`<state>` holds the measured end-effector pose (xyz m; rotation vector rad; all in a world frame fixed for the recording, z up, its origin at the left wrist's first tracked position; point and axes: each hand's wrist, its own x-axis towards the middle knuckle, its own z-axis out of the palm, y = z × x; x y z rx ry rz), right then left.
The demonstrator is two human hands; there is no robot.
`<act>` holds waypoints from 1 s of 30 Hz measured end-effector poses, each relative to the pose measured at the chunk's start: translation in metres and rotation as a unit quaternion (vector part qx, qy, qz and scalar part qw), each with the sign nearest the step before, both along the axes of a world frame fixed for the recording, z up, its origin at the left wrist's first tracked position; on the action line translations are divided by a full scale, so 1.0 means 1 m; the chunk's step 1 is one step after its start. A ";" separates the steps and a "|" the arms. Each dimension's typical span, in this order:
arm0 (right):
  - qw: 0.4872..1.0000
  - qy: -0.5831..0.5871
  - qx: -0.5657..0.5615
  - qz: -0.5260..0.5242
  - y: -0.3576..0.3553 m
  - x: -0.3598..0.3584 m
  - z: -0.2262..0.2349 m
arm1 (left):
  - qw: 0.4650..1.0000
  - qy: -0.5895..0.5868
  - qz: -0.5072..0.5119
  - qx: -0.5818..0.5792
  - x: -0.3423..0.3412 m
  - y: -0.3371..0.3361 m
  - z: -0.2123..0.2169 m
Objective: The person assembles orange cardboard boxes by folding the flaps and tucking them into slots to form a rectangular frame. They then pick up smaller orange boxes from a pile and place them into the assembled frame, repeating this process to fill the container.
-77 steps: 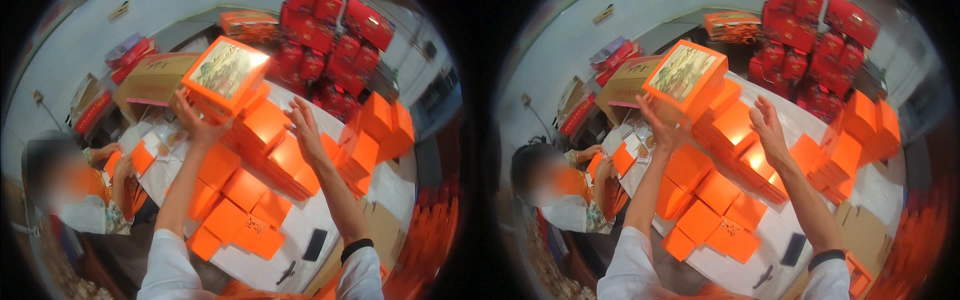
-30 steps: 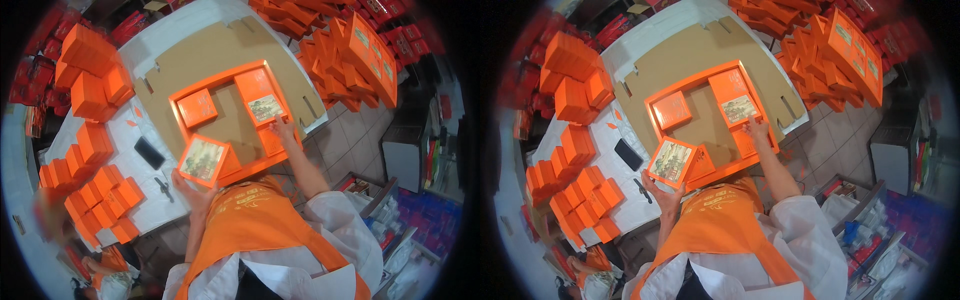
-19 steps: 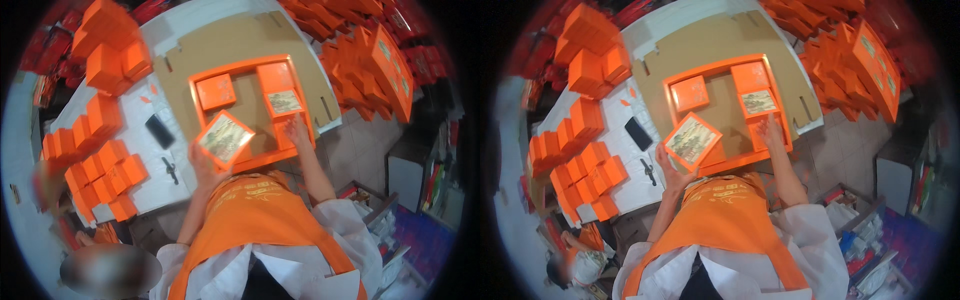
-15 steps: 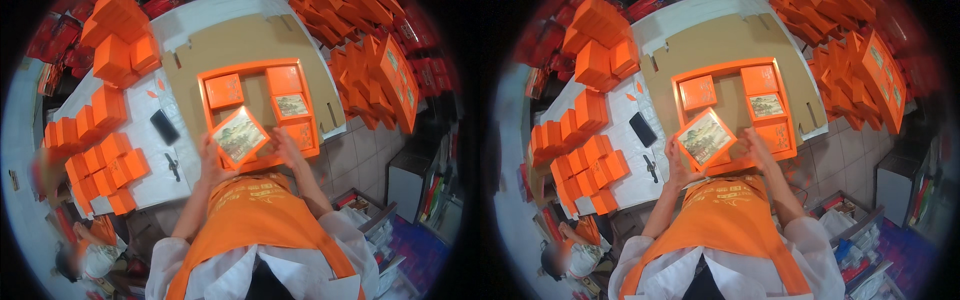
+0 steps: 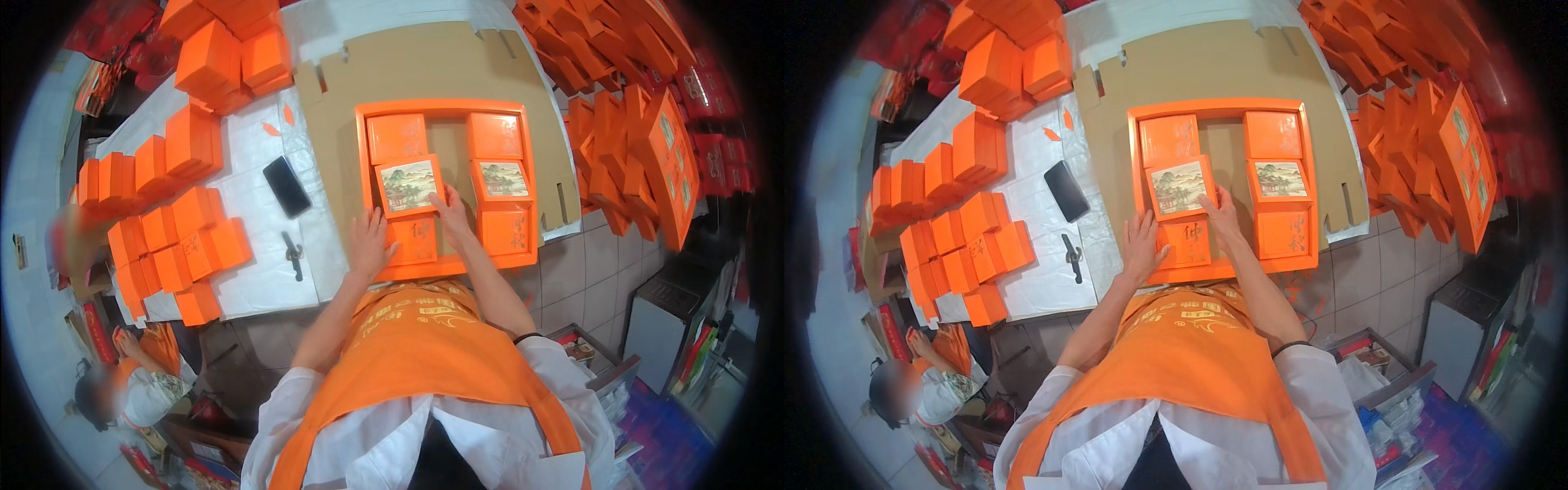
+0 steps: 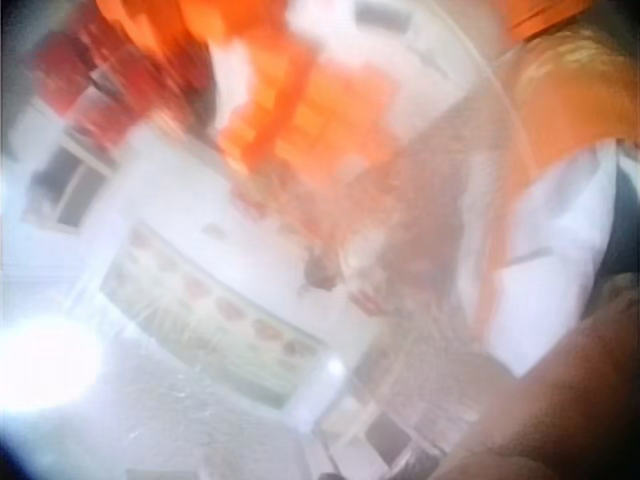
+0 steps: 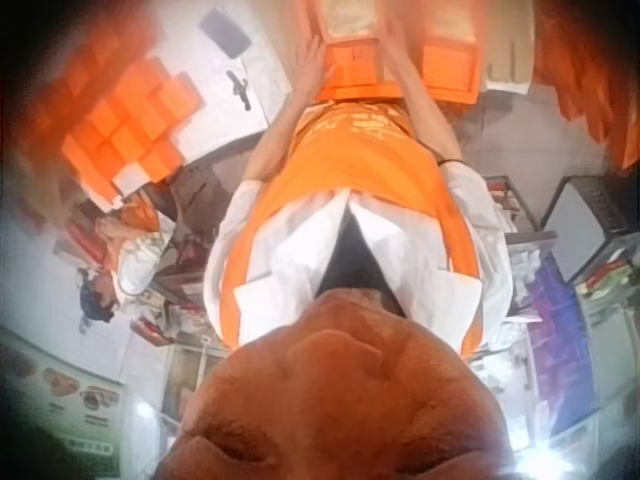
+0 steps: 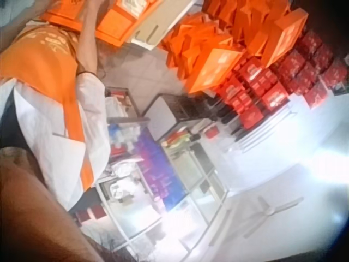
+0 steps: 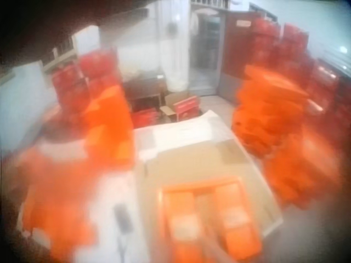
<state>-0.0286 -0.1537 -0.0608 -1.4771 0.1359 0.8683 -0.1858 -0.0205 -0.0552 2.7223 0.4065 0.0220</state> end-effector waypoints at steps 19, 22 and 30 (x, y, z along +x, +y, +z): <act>0.955 -0.245 -0.155 0.064 -0.034 0.009 0.010 | 0.999 -0.034 0.002 -0.026 0.016 -0.004 0.014; 0.916 -0.322 -0.238 -0.037 -0.080 0.035 0.049 | 0.982 -0.058 0.017 -0.177 0.046 -0.018 0.006; 0.867 -0.324 -0.379 -0.009 -0.189 0.089 -0.013 | 0.702 0.196 0.278 -0.626 0.201 -0.122 -0.030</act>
